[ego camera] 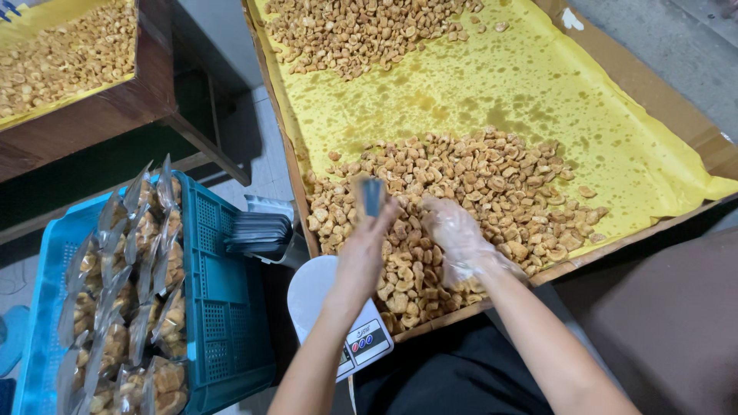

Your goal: The person fills a plastic pouch with pieces of food from a large tray, weighs the pouch on a digital scale, and places it into a crate with other filled pouches.

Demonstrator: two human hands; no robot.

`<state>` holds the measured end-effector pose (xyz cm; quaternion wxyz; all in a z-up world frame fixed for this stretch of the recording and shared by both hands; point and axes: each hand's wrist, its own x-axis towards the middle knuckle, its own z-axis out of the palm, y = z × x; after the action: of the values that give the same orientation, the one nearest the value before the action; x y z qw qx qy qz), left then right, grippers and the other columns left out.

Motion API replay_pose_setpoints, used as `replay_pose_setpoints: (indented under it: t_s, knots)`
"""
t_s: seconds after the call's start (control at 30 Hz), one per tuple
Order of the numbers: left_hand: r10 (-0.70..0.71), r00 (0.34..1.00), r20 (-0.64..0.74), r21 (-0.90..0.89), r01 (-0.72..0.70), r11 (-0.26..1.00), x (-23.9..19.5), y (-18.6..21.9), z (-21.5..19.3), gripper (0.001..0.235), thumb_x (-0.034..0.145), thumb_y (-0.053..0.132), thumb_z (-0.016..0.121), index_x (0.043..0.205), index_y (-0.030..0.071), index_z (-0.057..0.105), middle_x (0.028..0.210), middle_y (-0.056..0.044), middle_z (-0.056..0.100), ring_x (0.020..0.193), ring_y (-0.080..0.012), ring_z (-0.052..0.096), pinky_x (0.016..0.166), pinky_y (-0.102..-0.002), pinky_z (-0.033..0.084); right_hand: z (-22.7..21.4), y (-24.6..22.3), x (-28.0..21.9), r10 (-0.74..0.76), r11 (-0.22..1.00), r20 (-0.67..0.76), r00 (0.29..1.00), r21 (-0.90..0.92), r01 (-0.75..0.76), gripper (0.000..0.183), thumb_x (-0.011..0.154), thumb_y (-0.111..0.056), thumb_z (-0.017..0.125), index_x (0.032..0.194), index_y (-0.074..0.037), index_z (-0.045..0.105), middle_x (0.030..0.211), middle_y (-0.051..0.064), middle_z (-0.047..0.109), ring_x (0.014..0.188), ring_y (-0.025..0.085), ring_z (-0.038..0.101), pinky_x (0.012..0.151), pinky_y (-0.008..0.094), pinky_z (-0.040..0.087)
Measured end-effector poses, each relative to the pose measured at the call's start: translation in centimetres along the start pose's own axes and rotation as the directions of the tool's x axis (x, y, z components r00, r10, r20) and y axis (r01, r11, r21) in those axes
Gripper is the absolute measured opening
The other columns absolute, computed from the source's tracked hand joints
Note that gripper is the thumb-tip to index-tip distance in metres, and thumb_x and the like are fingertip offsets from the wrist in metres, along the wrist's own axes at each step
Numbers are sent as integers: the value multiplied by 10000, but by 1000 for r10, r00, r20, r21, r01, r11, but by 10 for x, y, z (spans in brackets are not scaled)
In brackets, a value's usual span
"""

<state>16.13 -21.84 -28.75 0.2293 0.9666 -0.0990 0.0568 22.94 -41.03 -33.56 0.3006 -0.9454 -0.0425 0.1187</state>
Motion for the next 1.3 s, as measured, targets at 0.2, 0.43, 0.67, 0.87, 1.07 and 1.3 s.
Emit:
replay_pose_setpoints:
  t_s: [0.2,0.43,0.67,0.87,1.07,1.3]
  knots:
    - [66,964,-259,-96,-94,991,5,2,-1,352,970,62,652,1318,64,606,903,-195,739,692,-260,689,566,-386,596,-23,-12,-48,-83,866,-77,994,488,110,419,964,-352,596,1325,-143,645,1183,59,738,777,184,754,797,312,599]
    - [-201,954,223,-617,297,729,6,-22,105,101,834,83,787,797,28,710,683,-82,687,594,-90,554,534,-249,434,14,13,-35,-38,952,159,987,306,-12,427,935,-432,698,1043,-23,751,876,135,785,702,175,772,671,318,622]
    - [-154,922,355,-862,387,328,2,-43,122,230,814,43,779,733,94,570,710,33,607,650,-54,524,598,-210,428,62,43,-30,-5,597,142,990,795,-111,258,977,-222,638,992,15,740,860,101,766,675,207,750,563,320,637]
    - [-284,958,29,-609,242,755,-6,-24,97,234,879,76,769,759,17,577,744,-83,611,662,-176,545,608,-319,449,82,28,-40,-21,557,10,1000,831,3,220,932,-145,616,1051,-1,733,854,75,764,721,161,753,461,320,591]
    - [-28,929,-368,-200,-49,979,-12,1,101,252,850,-8,595,1081,-1,696,994,-235,691,859,-398,676,752,-481,549,71,8,-37,-100,927,-249,963,329,181,253,1059,-233,588,1033,-35,744,776,153,722,646,251,695,544,386,520]
    - [-92,965,-247,-261,25,965,-4,-16,117,185,901,39,619,1036,67,742,841,-238,708,779,-376,710,711,-474,563,79,24,-6,-185,942,-339,922,206,264,329,994,-345,618,956,-48,754,772,187,714,661,347,696,591,464,560]
